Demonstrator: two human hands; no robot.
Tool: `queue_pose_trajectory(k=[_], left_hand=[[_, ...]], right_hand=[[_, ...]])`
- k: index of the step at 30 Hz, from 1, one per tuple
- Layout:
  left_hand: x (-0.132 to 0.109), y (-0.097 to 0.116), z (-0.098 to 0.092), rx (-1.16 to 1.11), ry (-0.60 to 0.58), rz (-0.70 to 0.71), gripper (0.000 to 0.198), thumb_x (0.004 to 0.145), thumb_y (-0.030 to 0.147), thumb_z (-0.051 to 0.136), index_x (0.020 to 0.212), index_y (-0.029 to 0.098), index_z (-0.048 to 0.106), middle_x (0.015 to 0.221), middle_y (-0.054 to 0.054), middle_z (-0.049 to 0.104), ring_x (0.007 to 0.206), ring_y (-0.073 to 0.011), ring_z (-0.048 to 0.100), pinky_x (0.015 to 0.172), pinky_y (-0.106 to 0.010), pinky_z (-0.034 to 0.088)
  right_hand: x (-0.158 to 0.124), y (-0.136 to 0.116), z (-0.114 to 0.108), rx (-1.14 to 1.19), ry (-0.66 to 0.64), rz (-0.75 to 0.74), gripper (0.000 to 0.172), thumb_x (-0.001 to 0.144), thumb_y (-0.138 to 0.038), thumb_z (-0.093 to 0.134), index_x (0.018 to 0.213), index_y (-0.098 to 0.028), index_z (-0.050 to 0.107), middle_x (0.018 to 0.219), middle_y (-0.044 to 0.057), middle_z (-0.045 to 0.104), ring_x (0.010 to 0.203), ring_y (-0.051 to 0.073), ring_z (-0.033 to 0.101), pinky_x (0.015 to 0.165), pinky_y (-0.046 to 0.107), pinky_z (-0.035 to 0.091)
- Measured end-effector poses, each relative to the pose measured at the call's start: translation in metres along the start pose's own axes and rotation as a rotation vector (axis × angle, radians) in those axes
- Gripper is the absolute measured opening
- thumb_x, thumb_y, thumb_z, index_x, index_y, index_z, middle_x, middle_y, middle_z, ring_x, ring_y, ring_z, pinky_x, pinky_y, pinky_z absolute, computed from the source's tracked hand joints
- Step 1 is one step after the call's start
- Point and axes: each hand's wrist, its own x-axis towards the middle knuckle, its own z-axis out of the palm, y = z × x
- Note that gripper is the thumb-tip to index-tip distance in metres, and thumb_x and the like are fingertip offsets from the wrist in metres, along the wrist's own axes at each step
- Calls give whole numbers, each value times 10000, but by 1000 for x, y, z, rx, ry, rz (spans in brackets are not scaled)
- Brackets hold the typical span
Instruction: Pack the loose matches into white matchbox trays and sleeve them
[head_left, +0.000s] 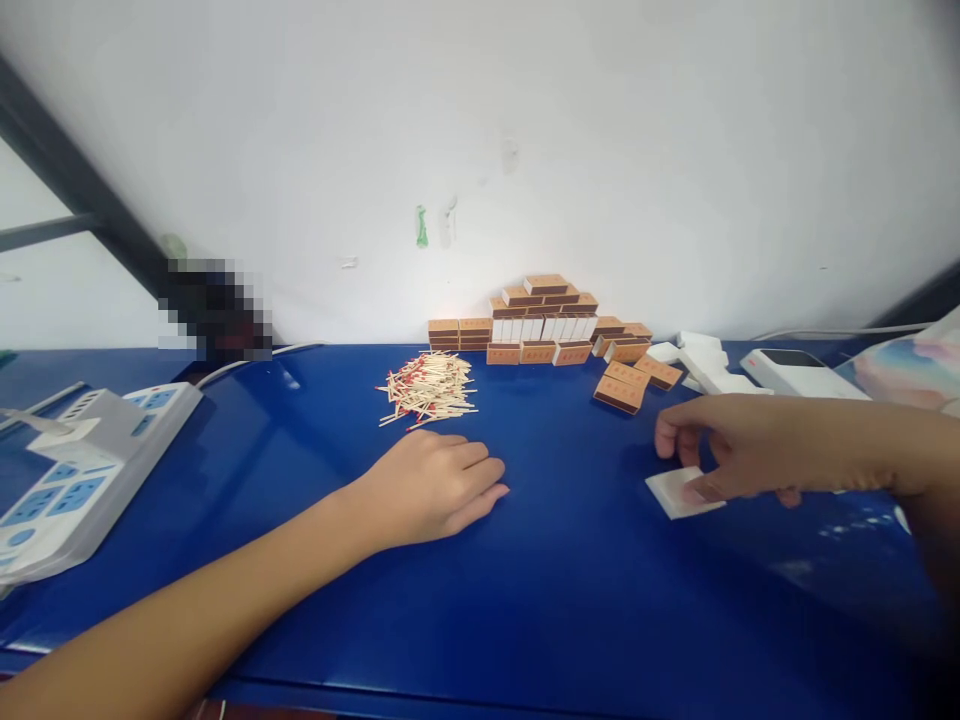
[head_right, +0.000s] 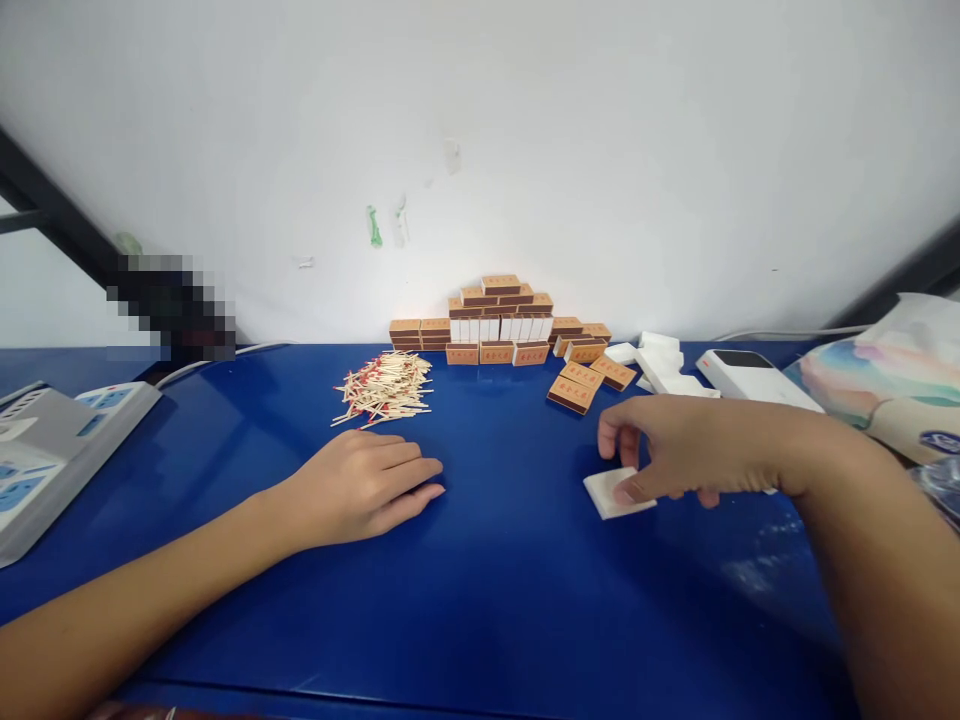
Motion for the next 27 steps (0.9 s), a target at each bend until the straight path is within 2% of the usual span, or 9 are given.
queue_pose_trajectory(k=[2, 4, 7, 9, 11, 14, 18, 22, 27], left_hand=[[0, 1, 0, 4, 11, -13, 305, 1073, 339, 488, 993, 170, 729, 772, -13, 686, 656, -165, 660, 572, -319, 478], [0, 2, 0, -3, 27, -31, 316, 1069, 370, 498, 996, 171, 733, 749, -8, 681, 645, -169, 661, 563, -320, 472], [0, 5, 0, -48, 51, -91, 388, 1044, 494, 531, 1081, 164, 731, 724, -5, 685, 644, -185, 680, 560, -318, 471], [0, 8, 0, -85, 59, -156, 516, 994, 605, 570, 1205, 153, 702, 750, -12, 714, 660, -207, 704, 560, -322, 475], [1, 10, -1, -124, 44, -224, 642, 929, 692, 610, 1276, 155, 672, 800, -25, 747, 688, -234, 726, 562, -329, 474], [3, 12, -2, -197, -35, -307, 539, 900, 652, 654, 1193, 202, 704, 840, -17, 766, 712, -241, 736, 570, -321, 456], [5, 11, -2, -252, -101, -366, 314, 916, 498, 653, 1054, 226, 725, 813, 0, 755, 676, -201, 702, 564, -295, 401], [5, 10, -2, -267, -114, -404, 368, 880, 531, 664, 1076, 223, 702, 762, 2, 740, 621, -195, 669, 540, -290, 350], [4, 9, -3, -234, -165, -416, 343, 874, 531, 649, 996, 215, 700, 776, -17, 748, 655, -230, 697, 552, -312, 377]], right_hand=[[3, -11, 5, 21, -193, 76, 244, 813, -449, 737, 960, -256, 709, 828, 86, 714, 604, 215, 666, 435, 306, 464], [7, -27, 12, 33, -246, 28, 174, 871, -428, 670, 918, -261, 680, 805, 61, 710, 603, 201, 655, 457, 306, 480], [15, -54, 26, 54, -119, -212, 158, 917, -396, 627, 856, -254, 660, 793, 33, 709, 648, 186, 648, 535, 307, 493], [19, -73, 39, 80, 17, -391, 145, 949, -365, 603, 888, -255, 676, 826, 19, 716, 730, 178, 652, 635, 309, 507], [23, -91, 51, 119, 117, -493, 130, 960, -325, 598, 901, -250, 686, 826, 2, 711, 728, 156, 633, 657, 295, 494], [28, -110, 62, 183, 201, -564, 130, 968, -312, 608, 915, -243, 705, 840, -9, 711, 712, 134, 616, 643, 274, 472], [47, -119, 55, 139, 330, -613, 157, 972, -329, 625, 911, -219, 720, 828, 5, 710, 711, 138, 609, 657, 285, 447], [79, -128, 45, 88, 306, -649, 78, 921, -244, 663, 936, -203, 728, 775, 4, 690, 676, 139, 590, 638, 288, 417], [110, -158, 56, 8, 320, -752, 100, 889, -219, 687, 985, -194, 695, 851, 19, 681, 734, 145, 565, 653, 292, 371]])
